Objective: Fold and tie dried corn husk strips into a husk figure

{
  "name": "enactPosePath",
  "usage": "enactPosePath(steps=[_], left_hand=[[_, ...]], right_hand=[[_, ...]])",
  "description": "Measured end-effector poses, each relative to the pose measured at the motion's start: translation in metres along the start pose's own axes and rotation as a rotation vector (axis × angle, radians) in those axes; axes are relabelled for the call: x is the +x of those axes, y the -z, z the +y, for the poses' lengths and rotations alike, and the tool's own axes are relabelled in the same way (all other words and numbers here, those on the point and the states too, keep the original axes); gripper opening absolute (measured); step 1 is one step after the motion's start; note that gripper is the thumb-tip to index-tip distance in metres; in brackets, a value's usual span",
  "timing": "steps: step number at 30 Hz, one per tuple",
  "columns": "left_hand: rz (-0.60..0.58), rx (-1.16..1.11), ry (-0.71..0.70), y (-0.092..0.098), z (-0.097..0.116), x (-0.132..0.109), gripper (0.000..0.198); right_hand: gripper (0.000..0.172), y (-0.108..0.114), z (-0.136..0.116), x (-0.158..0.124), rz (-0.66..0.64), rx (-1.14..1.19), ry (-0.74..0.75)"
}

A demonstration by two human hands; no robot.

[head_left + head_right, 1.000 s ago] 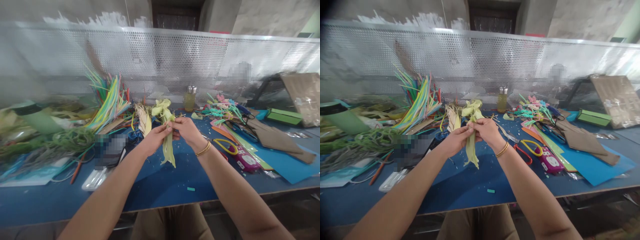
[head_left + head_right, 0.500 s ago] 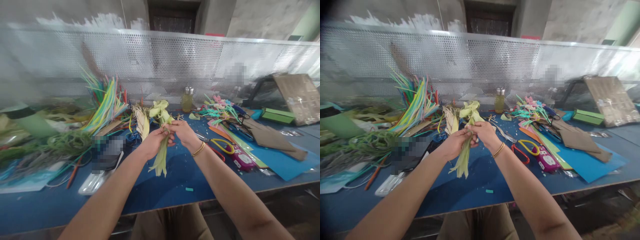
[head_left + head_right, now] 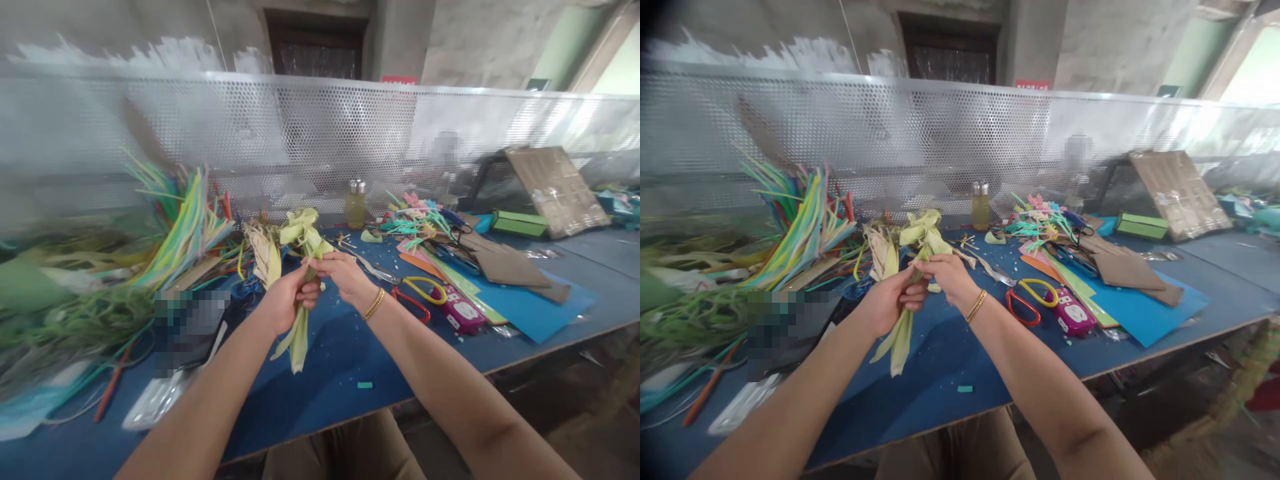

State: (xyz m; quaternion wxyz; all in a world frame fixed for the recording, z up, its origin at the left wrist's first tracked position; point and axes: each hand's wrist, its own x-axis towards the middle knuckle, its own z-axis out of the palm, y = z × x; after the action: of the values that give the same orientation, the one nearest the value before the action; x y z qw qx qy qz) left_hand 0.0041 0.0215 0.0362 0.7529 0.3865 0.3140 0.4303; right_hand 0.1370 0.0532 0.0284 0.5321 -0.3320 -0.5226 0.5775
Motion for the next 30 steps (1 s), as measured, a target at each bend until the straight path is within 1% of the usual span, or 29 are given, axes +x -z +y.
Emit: enactPosePath(steps=[5,8,11,16,20,25,27,30], left_hand=[[-0.016,-0.046,0.065,0.009,0.000,0.003,0.024],[-0.035,-0.080,0.096,0.012,0.000,0.004,0.023],[-0.035,-0.095,0.115,0.013,0.000,0.004,0.021],[0.024,-0.047,0.103,0.016,-0.002,0.007,0.014],[0.019,-0.027,0.109,0.022,-0.003,0.011,0.013],[0.011,-0.022,0.117,0.025,-0.002,0.013,0.015],[0.021,-0.008,0.113,0.025,-0.003,0.013,0.014],[0.019,0.036,0.109,0.025,-0.005,0.012,0.008]], right_hand=[[0.032,-0.002,-0.002,-0.002,0.001,-0.014,-0.078],[0.030,-0.001,0.000,-0.001,0.010,0.022,-0.131],[0.028,0.001,0.004,0.001,-0.018,0.058,-0.155],[0.032,0.005,0.007,0.001,-0.103,0.058,-0.142],[0.030,0.006,0.006,0.001,-0.122,0.033,-0.114],[0.037,0.008,0.004,0.001,-0.149,-0.014,-0.092],[0.035,0.010,0.003,0.003,-0.135,-0.032,-0.121],[0.030,0.013,0.000,0.005,-0.145,-0.023,-0.214]])
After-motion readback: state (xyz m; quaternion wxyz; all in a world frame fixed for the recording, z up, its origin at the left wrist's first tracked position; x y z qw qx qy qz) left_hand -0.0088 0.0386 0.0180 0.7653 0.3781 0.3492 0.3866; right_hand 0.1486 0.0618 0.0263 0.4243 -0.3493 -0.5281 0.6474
